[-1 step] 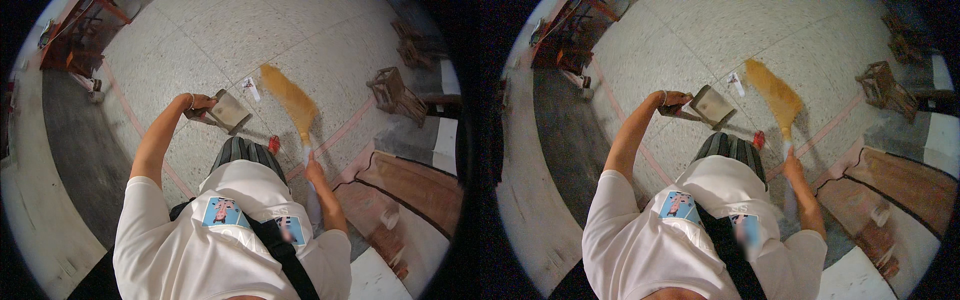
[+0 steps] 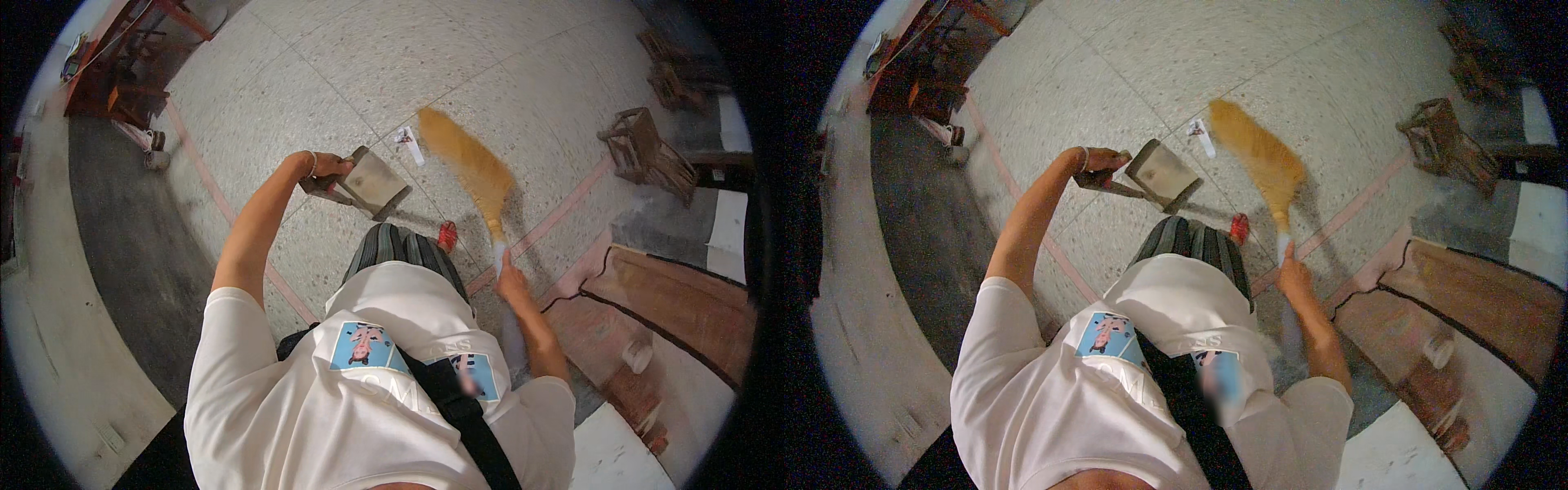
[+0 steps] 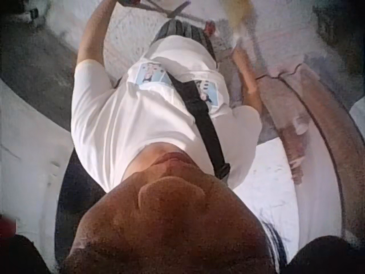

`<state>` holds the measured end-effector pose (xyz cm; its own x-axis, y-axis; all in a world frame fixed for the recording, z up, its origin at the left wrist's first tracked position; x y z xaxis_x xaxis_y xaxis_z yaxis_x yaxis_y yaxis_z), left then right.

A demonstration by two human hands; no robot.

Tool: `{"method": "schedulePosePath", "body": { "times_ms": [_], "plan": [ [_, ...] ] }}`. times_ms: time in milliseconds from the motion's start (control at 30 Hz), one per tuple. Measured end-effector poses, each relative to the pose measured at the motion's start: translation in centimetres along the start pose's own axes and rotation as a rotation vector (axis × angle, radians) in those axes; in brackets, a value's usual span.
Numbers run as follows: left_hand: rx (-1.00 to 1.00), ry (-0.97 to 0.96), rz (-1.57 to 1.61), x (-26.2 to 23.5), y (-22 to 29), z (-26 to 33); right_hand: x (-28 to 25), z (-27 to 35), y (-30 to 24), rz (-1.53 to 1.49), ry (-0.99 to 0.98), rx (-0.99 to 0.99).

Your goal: The person sweeps a tiled floor with a broom, gathering debris into a dustpan. They move around furniture and a bed, sweeping different areas and collecting the dirt into the dustpan.

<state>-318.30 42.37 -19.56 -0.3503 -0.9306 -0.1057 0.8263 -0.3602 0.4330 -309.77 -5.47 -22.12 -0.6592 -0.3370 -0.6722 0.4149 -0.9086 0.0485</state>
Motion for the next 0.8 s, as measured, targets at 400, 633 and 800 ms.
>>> {"method": "schedulePosePath", "body": {
  "times_ms": [400,633,800],
  "plan": [
    [0.012,-0.032,-0.033,-2.5,-0.6,-3.3,-2.7,11.3,1.8,-0.011,-0.123,-0.108],
    [0.016,-0.052,-0.008,-1.6,-1.7,-2.1,1.4,4.6,4.7,-0.05,-0.065,0.01],
    [-0.039,-0.082,-0.044,-1.5,-3.5,-3.9,3.6,5.7,1.4,0.173,-0.132,-0.064]
  ]
}}
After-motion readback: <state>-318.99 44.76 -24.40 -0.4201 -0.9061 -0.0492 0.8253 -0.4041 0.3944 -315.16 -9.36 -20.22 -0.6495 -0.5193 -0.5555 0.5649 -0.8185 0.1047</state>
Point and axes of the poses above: each hand's wrist, its own z-axis away from the middle knuckle, its own x-axis out of the palm, y = z × x, the point moved 7 cm from there along -z, towards the middle knuckle, and after that the axes turned 7 degrees about z, right-handed, at the moved point
